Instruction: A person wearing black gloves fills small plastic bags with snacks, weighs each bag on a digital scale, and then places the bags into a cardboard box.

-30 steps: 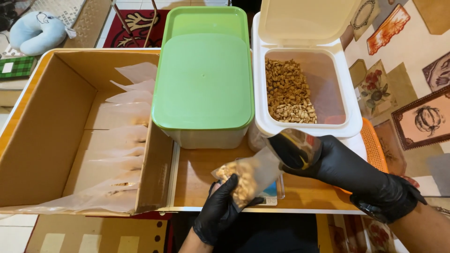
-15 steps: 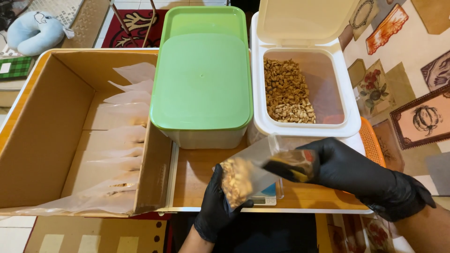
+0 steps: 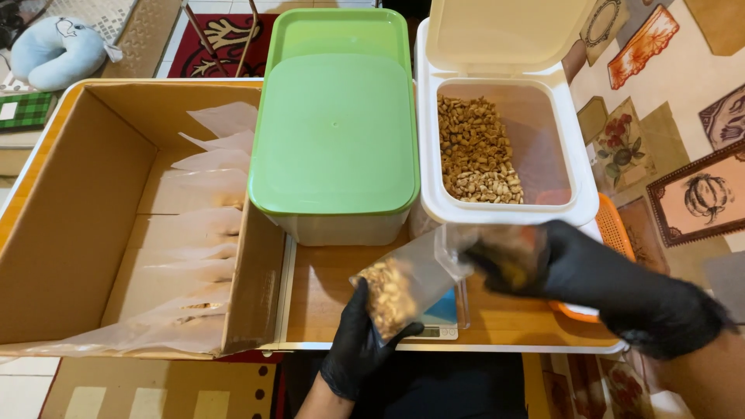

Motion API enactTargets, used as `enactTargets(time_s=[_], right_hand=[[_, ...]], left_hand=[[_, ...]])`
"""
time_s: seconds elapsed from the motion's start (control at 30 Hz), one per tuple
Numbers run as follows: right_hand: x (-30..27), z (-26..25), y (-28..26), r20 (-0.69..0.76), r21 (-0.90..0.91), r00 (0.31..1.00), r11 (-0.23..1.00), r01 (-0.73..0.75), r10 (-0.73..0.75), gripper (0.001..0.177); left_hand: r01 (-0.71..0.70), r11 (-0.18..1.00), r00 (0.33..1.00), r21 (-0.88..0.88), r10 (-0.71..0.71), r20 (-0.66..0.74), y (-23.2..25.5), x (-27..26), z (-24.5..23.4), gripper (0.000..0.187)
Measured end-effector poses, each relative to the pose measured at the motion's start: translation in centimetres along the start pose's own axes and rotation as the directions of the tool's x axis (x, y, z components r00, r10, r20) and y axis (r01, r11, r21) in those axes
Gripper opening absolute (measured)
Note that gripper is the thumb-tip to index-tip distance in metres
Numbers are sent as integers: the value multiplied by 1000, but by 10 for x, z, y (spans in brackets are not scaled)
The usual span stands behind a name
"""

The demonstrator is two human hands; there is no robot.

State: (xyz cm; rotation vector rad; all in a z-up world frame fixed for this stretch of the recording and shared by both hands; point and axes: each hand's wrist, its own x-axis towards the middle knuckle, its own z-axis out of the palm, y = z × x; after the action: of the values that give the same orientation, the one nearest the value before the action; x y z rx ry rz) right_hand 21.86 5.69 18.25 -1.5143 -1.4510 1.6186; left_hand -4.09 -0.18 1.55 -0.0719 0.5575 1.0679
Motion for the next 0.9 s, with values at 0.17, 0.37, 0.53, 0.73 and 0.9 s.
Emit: enactTargets(time_s=[0.17, 0.37, 0.53, 0.73, 0.9], right_hand=[[-6, -25, -87, -372, -194, 915, 952, -239, 154, 46], [37, -49, -110, -313, -815, 945, 536, -219, -91, 53], [123, -82, -54, -71, -920, 944, -343, -187, -323, 25], [202, -80, -2, 213, -889, 855, -458, -33, -474, 14], [215, -64, -5, 169, -949, 977, -289, 125, -129, 24]], left_hand=[[-66, 985, 986, -161, 89, 143, -7, 26, -54, 64], [196, 862, 953, -468, -55, 297, -5, 35, -61, 66], [53, 986, 999, -155, -54, -2, 3, 20, -7, 88], [147, 954, 980, -261, -177, -95, 0, 29, -5, 87], [176, 926, 970, -334, -105, 221, -17, 55, -39, 60]])
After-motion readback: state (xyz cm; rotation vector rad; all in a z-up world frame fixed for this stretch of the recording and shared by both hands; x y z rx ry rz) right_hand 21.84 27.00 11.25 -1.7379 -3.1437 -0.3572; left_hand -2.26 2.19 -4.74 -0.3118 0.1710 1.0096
